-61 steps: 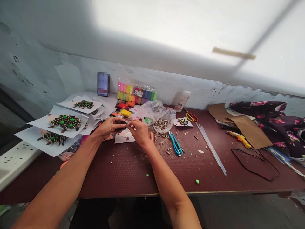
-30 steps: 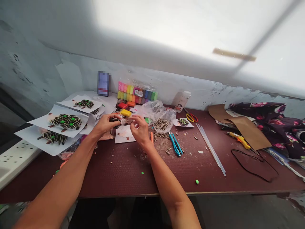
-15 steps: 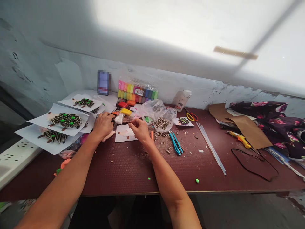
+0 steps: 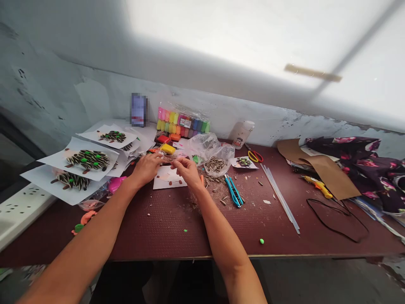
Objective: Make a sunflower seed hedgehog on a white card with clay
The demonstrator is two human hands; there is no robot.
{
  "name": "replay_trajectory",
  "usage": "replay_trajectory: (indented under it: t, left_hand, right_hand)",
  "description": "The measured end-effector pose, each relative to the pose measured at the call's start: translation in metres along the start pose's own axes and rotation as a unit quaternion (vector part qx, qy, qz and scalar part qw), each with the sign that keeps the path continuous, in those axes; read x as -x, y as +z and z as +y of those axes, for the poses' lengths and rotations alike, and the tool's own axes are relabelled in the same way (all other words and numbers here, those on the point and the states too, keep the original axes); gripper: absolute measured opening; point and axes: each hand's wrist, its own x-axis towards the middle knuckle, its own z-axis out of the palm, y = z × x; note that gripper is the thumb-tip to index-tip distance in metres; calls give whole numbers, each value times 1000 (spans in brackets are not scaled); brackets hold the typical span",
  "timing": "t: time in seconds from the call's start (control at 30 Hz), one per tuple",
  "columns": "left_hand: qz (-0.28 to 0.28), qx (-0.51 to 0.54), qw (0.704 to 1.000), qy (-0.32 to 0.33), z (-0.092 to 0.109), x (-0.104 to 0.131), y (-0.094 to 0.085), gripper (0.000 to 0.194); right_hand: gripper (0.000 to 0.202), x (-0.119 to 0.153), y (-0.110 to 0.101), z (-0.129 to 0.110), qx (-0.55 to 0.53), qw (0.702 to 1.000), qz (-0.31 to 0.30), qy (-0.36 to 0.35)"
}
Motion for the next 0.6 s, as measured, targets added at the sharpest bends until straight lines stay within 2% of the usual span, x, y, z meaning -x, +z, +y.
replay_trajectory:
  t: [0.13, 0.27, 0.47, 0.6]
  left_hand:
    - [47, 21, 998, -32, -4, -1, -4, 36]
    - [103, 132, 986, -23, 3, -4, -12, 32]
    - [53, 336, 937, -73, 22, -5, -18, 22]
    - [22, 465, 880, -92, 29, -4, -20, 25]
  right_hand:
    - [29, 2, 0, -3, -53, 998, -9, 25]
    - [25, 3, 1, -5, -43, 999, -9, 12]
    - [15, 0, 1, -2, 15, 999, 40, 9]
    - [22, 0, 2, 1, 31, 999, 29, -7]
